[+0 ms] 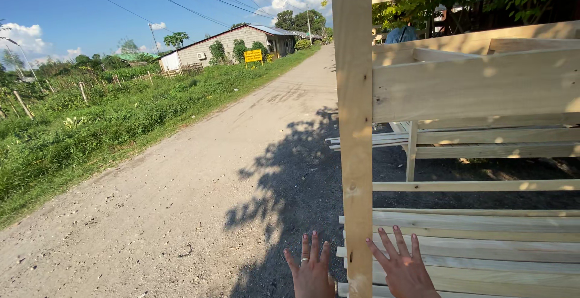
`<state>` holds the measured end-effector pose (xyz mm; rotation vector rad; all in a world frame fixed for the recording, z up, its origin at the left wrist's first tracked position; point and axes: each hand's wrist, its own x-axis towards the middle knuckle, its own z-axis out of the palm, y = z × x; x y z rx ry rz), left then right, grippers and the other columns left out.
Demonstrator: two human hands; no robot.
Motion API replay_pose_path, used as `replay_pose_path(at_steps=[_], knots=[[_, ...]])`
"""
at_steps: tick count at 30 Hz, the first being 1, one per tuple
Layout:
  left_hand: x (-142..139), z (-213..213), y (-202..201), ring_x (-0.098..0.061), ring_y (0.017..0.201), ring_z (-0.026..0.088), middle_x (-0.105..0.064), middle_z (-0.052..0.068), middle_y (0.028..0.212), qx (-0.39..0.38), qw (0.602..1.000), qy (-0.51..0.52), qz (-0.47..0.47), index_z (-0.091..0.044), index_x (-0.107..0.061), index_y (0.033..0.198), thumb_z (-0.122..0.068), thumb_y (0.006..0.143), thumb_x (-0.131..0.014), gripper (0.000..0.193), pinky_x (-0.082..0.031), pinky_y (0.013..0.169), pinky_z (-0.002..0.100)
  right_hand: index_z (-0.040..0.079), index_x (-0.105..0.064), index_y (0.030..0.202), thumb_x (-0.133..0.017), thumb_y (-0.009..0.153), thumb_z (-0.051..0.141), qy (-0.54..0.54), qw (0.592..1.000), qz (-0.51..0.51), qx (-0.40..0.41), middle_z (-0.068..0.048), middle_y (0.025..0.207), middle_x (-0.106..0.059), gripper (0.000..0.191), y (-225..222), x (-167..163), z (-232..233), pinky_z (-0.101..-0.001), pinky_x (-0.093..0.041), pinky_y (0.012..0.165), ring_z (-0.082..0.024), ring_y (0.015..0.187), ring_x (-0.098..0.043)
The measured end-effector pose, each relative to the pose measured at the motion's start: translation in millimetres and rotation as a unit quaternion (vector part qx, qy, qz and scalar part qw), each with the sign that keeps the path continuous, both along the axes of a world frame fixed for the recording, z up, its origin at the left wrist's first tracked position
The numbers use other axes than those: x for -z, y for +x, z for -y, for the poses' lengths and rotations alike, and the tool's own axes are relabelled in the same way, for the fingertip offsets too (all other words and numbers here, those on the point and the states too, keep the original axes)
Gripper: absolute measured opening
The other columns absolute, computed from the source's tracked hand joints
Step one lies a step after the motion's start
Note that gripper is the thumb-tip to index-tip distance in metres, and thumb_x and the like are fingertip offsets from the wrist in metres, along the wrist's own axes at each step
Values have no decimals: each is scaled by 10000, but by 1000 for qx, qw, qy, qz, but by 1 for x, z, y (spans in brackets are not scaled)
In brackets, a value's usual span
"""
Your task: The person assembles slatted wooden furniture frames outdoors. They pick up thin wooden slats, slot them into the frame rails one at a time, press and align the slats flush across the seat surface, and carry loose planks from a pile to the work area.
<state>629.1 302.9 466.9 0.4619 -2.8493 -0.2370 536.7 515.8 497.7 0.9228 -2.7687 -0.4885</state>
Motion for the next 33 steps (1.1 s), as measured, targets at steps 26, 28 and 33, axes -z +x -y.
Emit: replay_pose_path(at_steps=[26, 28, 33], knots=[[-32, 34, 39, 24, 1587, 298, -36, 77, 1722, -7, 998, -25, 65, -207, -288, 1600, -197, 830, -621, 839, 51, 1165, 793, 292, 25, 1657, -449, 976, 107, 38, 999, 23, 18, -81, 1717, -15, 850, -15, 15, 28, -668, -58, 1240, -317, 1585, 43], [-38, 35, 41, 30, 1587, 307, -40, 82, 1721, -14, 998, -40, 46, -200, -275, 1604, -203, 847, -608, 827, 46, 1164, 793, 314, 8, 1643, -480, 974, 138, 16, 998, 40, 40, -80, 1717, -5, 846, -7, 5, 31, -658, -71, 1225, -347, 1579, 38], [-74, 27, 37, 90, 1584, 357, 20, 24, 1724, -52, 996, -8, 77, -309, -147, 1625, -342, 948, -562, 796, 52, 1174, 796, 283, -109, 1617, -564, 932, 311, -112, 993, -3, -30, -64, 1655, -162, 823, 12, -7, 55, -672, -77, 1229, -315, 1538, -81]])
